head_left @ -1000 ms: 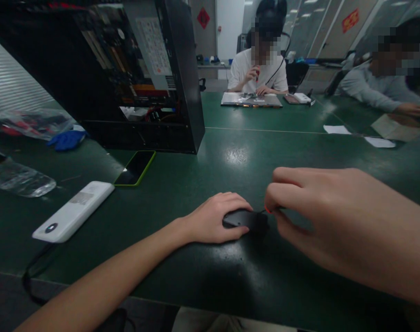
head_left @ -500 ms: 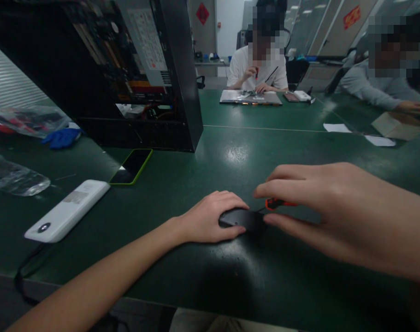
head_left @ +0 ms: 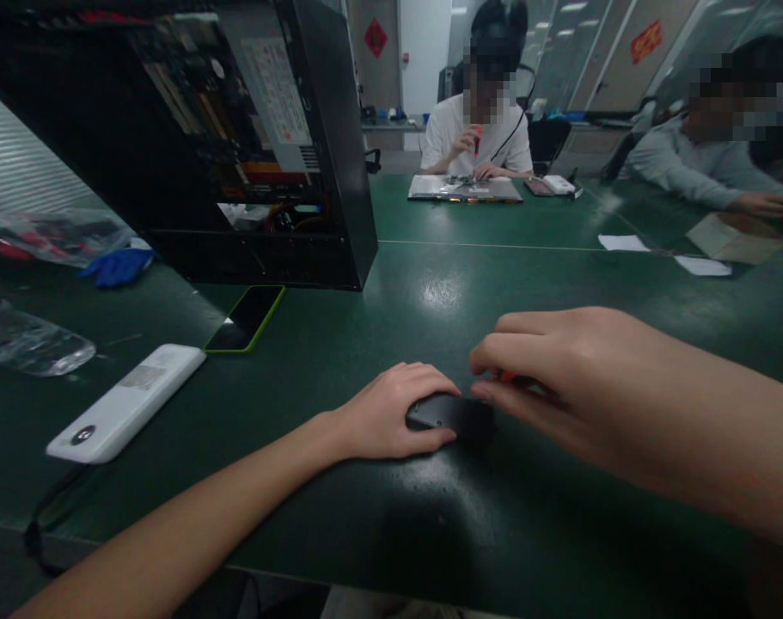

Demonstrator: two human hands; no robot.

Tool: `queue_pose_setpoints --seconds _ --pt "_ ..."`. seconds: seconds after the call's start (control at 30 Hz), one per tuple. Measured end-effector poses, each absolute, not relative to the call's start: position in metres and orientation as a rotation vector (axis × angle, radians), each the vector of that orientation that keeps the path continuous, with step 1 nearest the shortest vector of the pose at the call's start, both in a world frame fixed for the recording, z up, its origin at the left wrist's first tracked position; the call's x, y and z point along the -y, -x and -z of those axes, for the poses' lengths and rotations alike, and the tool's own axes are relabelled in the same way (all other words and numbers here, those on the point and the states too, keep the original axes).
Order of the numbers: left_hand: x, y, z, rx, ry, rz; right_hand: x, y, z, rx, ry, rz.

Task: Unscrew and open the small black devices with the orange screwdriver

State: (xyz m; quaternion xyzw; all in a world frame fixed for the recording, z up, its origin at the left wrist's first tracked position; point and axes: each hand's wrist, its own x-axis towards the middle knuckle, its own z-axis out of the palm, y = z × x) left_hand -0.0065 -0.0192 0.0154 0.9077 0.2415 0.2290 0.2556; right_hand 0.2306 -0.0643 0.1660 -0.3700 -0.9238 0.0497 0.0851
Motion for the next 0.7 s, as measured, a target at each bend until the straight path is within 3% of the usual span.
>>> queue_pose_setpoints --seconds 0.37,0.57,0.7 --pt "0.016 0.011 -0.02 -0.645 -2.537 -0.588 0.055 -0.228 -0.165 2.741 1.077 -0.091" --pt "0.01 0.018 -0.026 -0.573 -2.612 -0.546 0.053 -0.237 -0.168 2.79 0.88 -0.339" --pt "0.01 0.018 -0.023 -0.555 -2.599 -0.566 0.05 -0.237 -0.165 2.729 1.035 -0.177"
